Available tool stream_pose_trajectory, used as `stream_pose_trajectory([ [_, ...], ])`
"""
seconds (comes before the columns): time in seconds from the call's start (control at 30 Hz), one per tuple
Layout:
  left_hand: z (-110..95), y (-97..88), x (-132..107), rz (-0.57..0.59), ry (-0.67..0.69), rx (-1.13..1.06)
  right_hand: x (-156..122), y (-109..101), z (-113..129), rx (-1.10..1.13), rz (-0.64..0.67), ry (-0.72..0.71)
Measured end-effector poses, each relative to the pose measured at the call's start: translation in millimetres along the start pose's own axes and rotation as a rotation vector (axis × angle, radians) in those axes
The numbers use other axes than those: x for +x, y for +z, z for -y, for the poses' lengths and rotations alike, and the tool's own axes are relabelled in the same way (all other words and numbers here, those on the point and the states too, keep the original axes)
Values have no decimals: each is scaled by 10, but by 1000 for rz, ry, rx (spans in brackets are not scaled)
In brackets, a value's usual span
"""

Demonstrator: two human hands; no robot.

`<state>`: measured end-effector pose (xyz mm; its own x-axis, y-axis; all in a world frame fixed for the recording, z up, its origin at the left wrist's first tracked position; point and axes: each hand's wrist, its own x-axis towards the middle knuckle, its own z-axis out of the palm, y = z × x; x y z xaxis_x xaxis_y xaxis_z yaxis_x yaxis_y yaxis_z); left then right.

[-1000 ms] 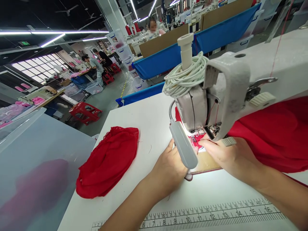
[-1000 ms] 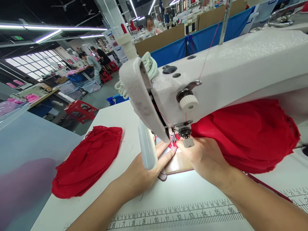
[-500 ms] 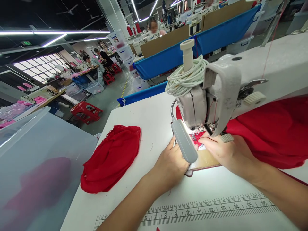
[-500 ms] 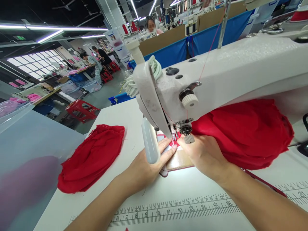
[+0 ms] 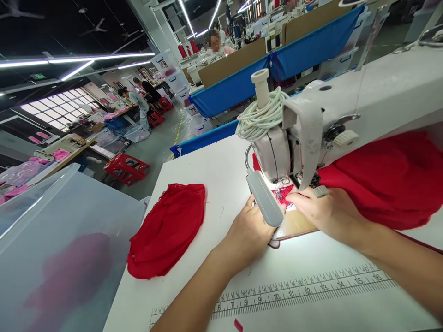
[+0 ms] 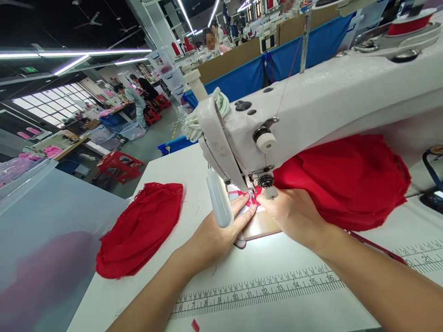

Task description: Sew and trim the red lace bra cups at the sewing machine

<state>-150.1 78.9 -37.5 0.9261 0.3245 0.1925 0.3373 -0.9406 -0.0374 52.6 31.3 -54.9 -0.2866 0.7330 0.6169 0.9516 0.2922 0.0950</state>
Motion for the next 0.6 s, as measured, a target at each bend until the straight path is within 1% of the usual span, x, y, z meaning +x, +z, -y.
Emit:
stream_pose_trajectory([
  [0.13,-14,-10,2,-20,-16,-9,13,-12,4,22,33,38],
  [0.3,-19,-17,14,-2,-23,-35,14,-22,12,55,118,85],
  [0.47,-32,-37,12,-14,-30,-29,16,-16,19,98,157,123],
  [0.6,-46,-51,11,-3,-42,-19,19,-14,20,148,203,178],
])
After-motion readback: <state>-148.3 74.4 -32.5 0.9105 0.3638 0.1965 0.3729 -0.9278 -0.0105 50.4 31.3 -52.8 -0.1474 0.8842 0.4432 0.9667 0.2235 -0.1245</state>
